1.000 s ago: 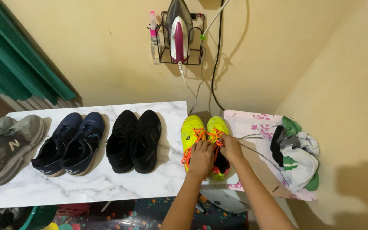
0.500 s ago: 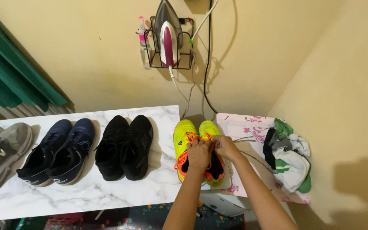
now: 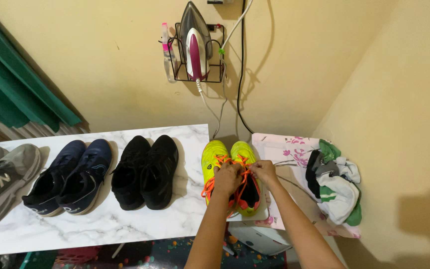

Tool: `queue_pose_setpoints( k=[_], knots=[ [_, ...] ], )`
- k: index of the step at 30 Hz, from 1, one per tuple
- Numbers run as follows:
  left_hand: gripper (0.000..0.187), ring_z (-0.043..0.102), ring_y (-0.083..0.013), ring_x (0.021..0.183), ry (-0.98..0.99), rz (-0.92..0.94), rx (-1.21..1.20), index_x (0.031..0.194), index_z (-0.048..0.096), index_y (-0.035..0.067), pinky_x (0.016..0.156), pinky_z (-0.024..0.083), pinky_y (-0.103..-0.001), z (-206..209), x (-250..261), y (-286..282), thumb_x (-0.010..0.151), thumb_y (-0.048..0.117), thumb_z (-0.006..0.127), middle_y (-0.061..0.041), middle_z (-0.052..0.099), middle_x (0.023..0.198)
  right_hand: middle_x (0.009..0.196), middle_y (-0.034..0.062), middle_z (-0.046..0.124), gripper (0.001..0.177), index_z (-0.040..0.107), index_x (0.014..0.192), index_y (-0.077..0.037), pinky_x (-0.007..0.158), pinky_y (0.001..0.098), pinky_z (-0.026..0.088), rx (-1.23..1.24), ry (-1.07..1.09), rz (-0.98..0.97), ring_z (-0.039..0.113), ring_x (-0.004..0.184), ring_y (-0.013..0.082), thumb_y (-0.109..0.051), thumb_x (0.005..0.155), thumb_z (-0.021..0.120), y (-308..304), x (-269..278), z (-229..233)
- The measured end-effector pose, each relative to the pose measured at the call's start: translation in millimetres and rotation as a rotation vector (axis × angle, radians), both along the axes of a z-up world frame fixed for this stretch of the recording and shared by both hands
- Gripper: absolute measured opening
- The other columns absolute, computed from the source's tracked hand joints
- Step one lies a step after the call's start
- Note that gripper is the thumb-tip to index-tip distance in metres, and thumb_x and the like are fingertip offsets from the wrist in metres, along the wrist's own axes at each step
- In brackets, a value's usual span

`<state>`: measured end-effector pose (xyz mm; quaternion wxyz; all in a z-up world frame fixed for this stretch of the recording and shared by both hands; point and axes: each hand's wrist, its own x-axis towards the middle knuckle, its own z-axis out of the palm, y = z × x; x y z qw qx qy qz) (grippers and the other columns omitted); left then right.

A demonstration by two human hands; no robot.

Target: The person removes the orange laces from a pair of yellow sneakers on a white table, then threads the same laces back through the eyelets and ties them. Other shoes remain on the table while the person works on the yellow pair.

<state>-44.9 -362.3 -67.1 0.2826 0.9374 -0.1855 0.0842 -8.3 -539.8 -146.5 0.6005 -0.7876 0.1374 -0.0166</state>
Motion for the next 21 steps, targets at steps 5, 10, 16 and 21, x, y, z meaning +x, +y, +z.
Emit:
queue_pose_setpoints(
  k=[5, 10, 16, 21],
  knots=[
    [0.017, 0.054, -0.0244, 0.091, 0.112, -0.030, -0.065, 0.081, 0.063, 0.016, 0.076, 0.034, -0.048, -1.5, 5.6, 0.3, 0.066, 0.024, 0.063, -0.003, 0.063, 0.088, 0.064, 0.0073, 0.064, 0.010, 0.064, 0.073, -0.002, 0.057, 0.0257, 0.047, -0.401, -0.227, 0.177, 0.060, 0.059, 0.0131, -0.011, 0.068, 0.066, -4.6, -2.4, 3.6],
    [0.021, 0.061, -0.0268, 0.077, 0.293, 0.139, -0.555, 0.082, 0.056, 0.011, 0.074, 0.044, -0.036, -4.7, 16.2, 13.9, 0.072, 0.028, 0.060, -0.010, 0.064, 0.080, 0.066, 0.0038, 0.061, 0.008, 0.059, 0.079, -0.004, 0.048, 0.0243, 0.038, 0.105, -0.091, 0.106, 0.055, 0.058, 0.0118, -0.010, 0.076, 0.056, -6.9, -2.9, 14.4],
    [0.029, 0.058, -0.0290, 0.088, 0.211, 0.534, -0.837, 0.095, 0.052, 0.007, 0.080, 0.042, -0.040, 18.2, 7.0, 32.3, 0.071, 0.022, 0.057, -0.012, 0.062, 0.091, 0.068, 0.0063, 0.057, 0.029, 0.051, 0.100, -0.003, 0.055, 0.0262, 0.042, 0.131, -0.275, 0.023, 0.053, 0.060, 0.0161, -0.014, 0.077, 0.064, -8.5, -3.4, 65.8],
    [0.055, 0.040, -0.0378, 0.105, -0.494, 0.433, -0.291, 0.107, 0.054, -0.001, 0.081, 0.030, -0.049, 37.2, -20.5, 32.4, 0.058, 0.021, 0.064, -0.024, 0.048, 0.113, 0.082, 0.0154, 0.059, 0.047, 0.059, 0.094, -0.008, 0.067, 0.0421, 0.036, -1.203, -0.554, -0.217, 0.054, 0.082, 0.0303, -0.015, 0.049, 0.070, 24.0, -38.6, 116.5]
  ],
)
